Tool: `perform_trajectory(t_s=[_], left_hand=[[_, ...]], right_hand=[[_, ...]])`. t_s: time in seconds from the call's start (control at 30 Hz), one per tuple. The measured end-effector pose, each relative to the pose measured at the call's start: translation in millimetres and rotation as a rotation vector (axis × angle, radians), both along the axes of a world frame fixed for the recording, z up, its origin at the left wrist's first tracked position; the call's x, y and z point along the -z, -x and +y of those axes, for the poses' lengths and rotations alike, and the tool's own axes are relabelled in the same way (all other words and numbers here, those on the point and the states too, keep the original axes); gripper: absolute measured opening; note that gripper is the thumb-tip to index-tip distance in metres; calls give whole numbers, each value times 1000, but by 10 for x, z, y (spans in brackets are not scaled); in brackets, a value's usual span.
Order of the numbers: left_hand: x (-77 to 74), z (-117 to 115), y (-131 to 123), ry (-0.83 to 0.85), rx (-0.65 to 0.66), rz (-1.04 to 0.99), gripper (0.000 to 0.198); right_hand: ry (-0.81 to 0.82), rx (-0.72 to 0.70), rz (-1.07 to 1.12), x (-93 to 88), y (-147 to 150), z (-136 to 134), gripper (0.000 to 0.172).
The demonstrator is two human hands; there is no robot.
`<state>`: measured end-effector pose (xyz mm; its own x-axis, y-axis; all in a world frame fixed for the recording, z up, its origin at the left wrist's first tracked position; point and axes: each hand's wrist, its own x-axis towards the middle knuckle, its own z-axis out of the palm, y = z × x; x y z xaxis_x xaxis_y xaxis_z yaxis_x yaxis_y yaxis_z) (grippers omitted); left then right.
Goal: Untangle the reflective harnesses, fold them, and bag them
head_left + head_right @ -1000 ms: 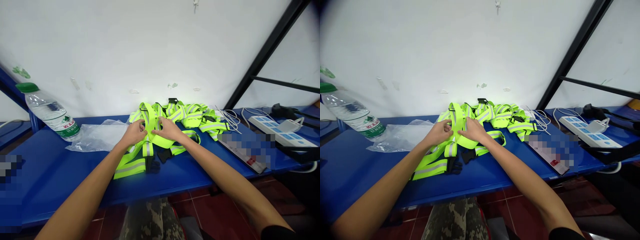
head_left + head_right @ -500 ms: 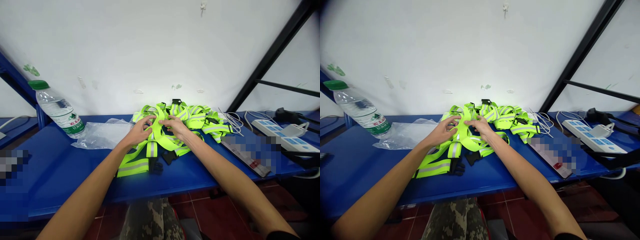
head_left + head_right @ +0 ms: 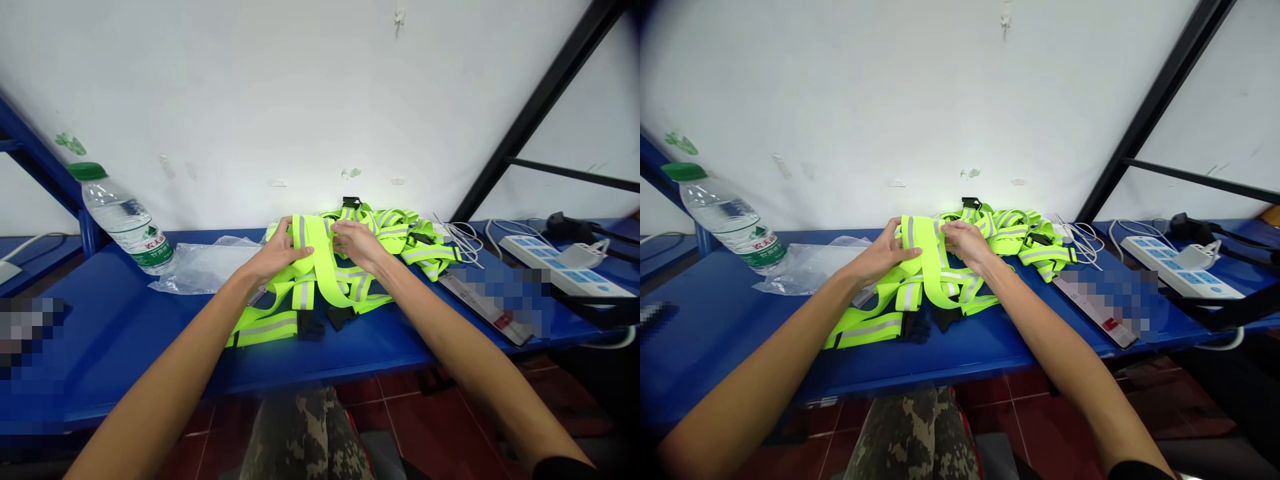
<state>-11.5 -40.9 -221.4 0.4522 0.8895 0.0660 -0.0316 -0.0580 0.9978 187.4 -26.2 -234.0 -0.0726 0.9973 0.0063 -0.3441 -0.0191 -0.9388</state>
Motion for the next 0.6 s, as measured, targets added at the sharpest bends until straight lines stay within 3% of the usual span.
perform_trajectory(t_s=[0.13,0.23,0.37,0.5,0.6], left_hand=[[-147,49,105,8,-144,-155,57],[-266,135,258,-15,-262,-266,41],[-416,295,457,-191,-435,-154,42],[-581,446,600,-403,-674,19,34],[-727,531,695,-489,-792,28,32]], right_hand=[[-13,205,92,-99,-192,67,2],[-51,353,159,-236,-443,127,13],[-163,525,173,-455,-791,148,17],[-281,641,64,-665,-1109,113,11],[-343,749,-52,-785,-1382,64,9]])
